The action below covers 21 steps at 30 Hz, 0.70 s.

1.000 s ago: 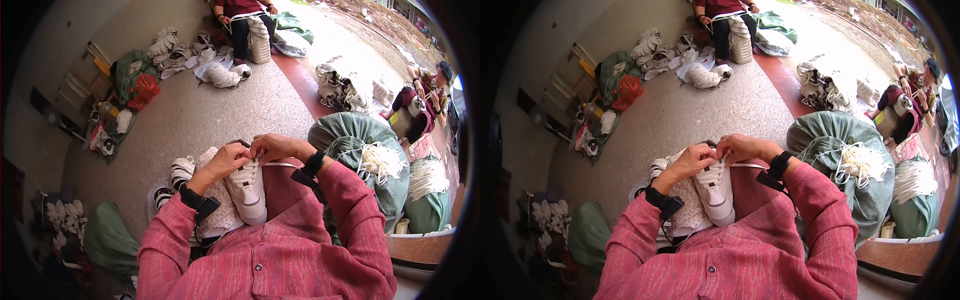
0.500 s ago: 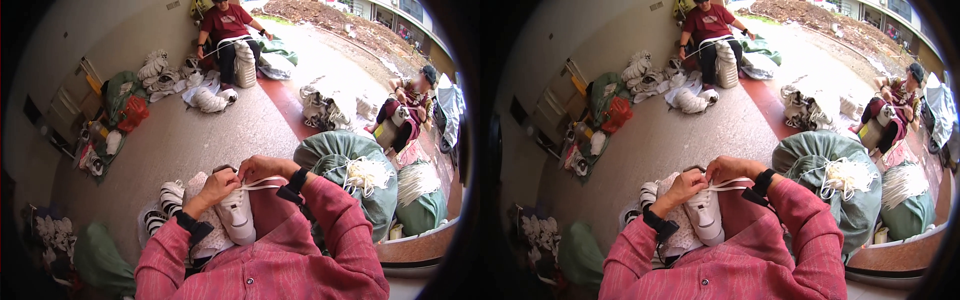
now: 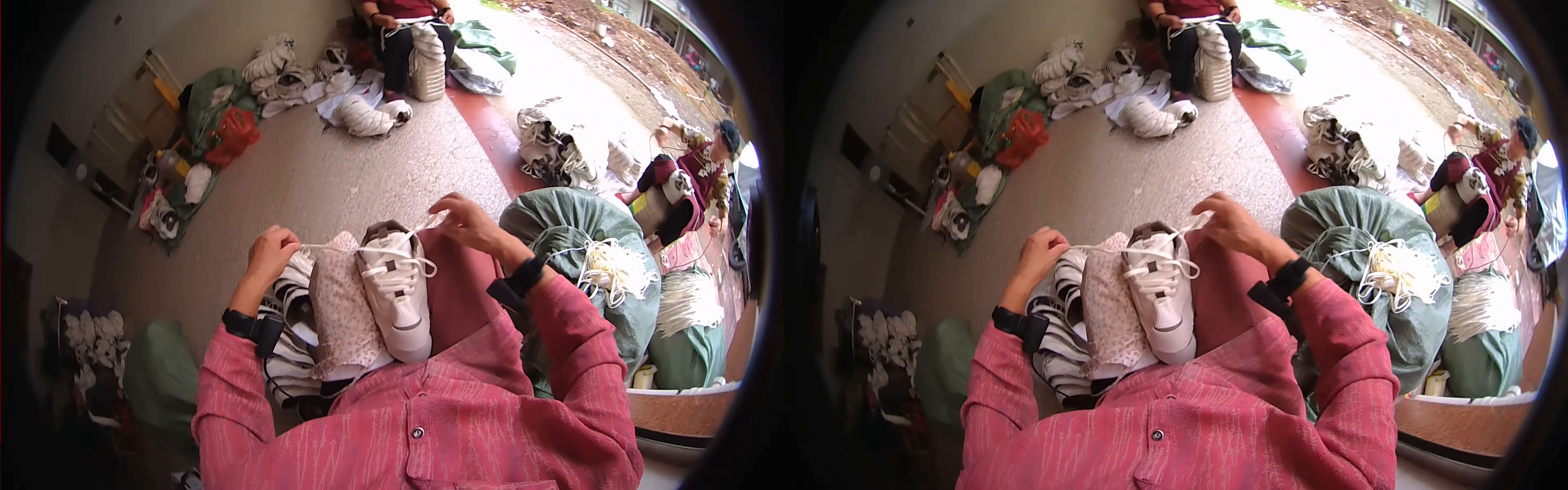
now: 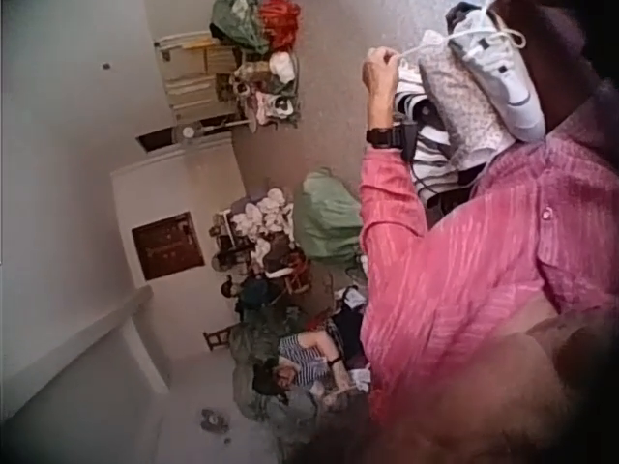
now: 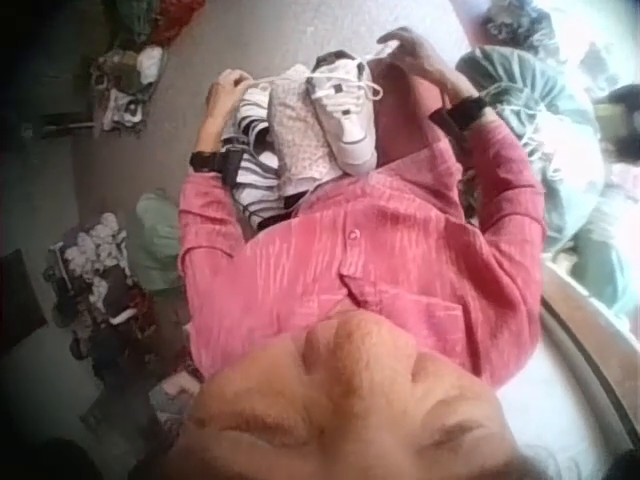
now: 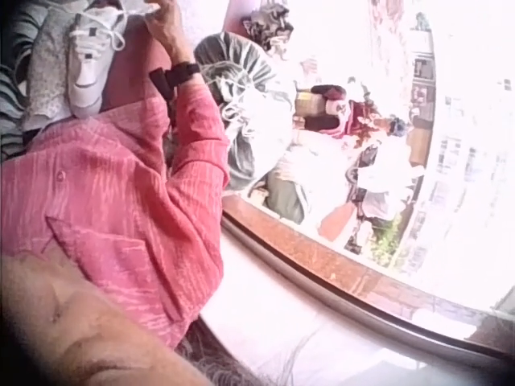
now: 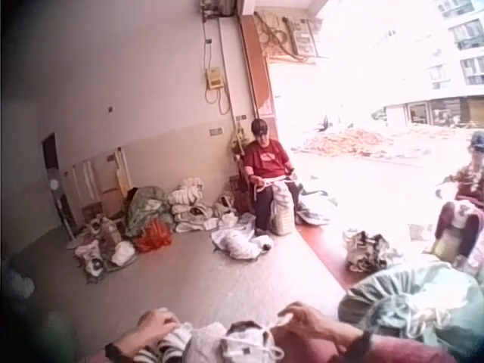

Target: Lacing white shoes with white shoelaces in a warehouse or assembly area.

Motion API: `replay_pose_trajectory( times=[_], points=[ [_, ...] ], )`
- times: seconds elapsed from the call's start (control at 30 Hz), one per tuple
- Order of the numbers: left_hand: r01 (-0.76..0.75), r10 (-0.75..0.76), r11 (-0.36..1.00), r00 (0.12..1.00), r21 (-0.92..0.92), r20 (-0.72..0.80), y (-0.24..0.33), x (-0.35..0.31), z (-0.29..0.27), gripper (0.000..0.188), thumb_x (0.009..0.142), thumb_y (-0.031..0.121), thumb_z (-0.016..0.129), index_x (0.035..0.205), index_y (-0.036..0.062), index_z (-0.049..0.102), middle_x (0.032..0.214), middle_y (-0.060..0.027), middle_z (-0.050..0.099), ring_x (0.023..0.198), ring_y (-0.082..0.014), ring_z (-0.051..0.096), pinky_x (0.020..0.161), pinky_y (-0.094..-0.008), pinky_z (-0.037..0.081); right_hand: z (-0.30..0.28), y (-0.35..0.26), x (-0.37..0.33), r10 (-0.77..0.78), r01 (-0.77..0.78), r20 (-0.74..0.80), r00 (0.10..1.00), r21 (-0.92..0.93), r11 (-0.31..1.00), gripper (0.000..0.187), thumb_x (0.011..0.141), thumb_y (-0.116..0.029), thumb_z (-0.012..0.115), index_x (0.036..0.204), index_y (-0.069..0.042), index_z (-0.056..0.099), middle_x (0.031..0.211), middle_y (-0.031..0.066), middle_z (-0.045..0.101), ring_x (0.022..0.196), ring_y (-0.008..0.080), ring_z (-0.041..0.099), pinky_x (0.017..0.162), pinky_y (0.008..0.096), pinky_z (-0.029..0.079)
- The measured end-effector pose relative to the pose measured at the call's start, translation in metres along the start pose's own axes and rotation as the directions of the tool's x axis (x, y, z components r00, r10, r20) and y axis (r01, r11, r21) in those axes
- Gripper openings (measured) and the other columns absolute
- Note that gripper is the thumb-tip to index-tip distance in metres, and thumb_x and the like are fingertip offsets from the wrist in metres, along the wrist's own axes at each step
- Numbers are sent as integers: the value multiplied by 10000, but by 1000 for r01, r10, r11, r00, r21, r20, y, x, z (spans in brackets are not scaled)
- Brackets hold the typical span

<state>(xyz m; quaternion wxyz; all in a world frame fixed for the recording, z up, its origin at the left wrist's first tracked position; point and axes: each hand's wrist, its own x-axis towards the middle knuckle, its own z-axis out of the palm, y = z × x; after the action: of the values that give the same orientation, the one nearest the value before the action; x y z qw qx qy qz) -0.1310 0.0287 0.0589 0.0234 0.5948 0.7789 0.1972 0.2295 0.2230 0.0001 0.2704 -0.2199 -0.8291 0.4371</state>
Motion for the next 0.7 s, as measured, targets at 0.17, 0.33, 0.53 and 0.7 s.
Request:
replay_pose_trajectory(
  times=[0.17,0.33,0.53,0.7],
  points=[
    [0,60,921,988,-390,143,26,-8,24,216,819,131,683,999,13,660,929,-83,630,883,-185,612,797,-319,480,-2,-11,-31,42,-34,30,999,-244,969,220,830,-73,618,1046,-52,654,996,99,591,806,194,613,682,316,501],
    [-171,275,840,952,-515,133,61,-8,43,251,821,144,686,1038,27,641,993,-78,625,949,-197,593,877,-323,455,22,-59,-49,381,-399,158,911,110,910,167,876,-140,619,961,-1,658,741,41,594,593,108,572,533,263,468],
    [-220,365,780,920,-586,141,79,4,61,211,811,181,711,957,44,643,976,-59,584,910,-169,576,819,-302,462,50,-55,-46,502,-521,188,844,63,851,203,890,-166,641,907,34,672,690,18,604,494,89,541,444,234,424],
    [-183,350,803,915,-567,200,75,6,68,217,810,229,726,888,52,628,939,-56,528,859,-169,549,783,-293,458,51,-44,-46,402,-634,568,718,773,39,147,950,-155,538,863,-43,578,605,-35,435,410,80,335,373,238,281]
  ],
)
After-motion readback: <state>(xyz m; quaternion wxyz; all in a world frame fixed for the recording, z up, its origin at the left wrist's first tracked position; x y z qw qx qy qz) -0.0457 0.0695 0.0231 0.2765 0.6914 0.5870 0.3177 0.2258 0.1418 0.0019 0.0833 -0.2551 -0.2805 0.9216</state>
